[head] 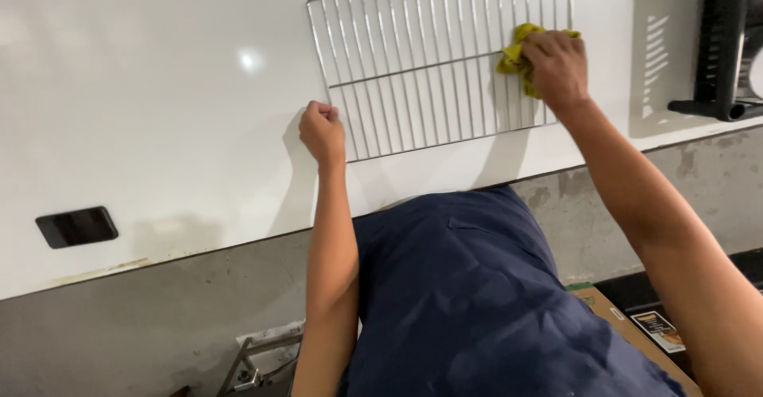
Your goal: Cleaning a metal cooling rack with a cloth.
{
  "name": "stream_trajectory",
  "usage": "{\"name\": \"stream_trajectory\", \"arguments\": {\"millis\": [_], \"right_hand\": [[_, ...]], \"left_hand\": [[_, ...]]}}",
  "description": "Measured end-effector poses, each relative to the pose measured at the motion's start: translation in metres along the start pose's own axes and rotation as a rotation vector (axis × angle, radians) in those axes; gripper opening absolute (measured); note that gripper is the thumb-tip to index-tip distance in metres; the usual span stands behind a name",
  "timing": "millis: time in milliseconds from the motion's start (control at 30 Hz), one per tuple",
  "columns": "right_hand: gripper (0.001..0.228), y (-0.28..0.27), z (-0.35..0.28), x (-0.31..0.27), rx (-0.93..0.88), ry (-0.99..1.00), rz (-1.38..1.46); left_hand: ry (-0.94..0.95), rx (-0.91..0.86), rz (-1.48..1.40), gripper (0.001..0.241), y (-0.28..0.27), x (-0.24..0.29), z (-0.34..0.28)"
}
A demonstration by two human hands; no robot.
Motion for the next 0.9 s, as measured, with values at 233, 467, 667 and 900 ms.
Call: {"name": "stream_trajectory", "arguments": {"millis": [233, 467, 667, 900], "right_hand": [[0.016, -0.018, -0.037, 0.092, 0.145, 0.468, 0.191], [0.05, -0.015, -0.011, 0.033, 0.064, 0.436, 0.057], [0.048, -0.021, -0.024, 0.024, 0.134, 0.388, 0.063], [0.046, -0.054, -0.117, -0.033, 0.117, 0.429, -0.054]], "left_hand": [[-0.107, -0.103, -0.028, 0.015, 0.004, -0.01, 0.006], [0.53, -0.097, 0.241, 0.061, 0.048, 0.084, -0.023], [0.814, -0.353, 0.304, 0.106, 0.128, 0.144, -0.058], [0.864, -0.13, 0.311, 0.109, 0.122, 0.144, -0.061]]}}
Point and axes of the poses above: each hand's wrist, its own z-axis towards the middle knuckle, its own y-axis out of the palm, x = y × z, the point moved 7 cm from there along z, towards the middle knuckle, and after that the axes turned 4 degrees about x, right-handed, at the moved point
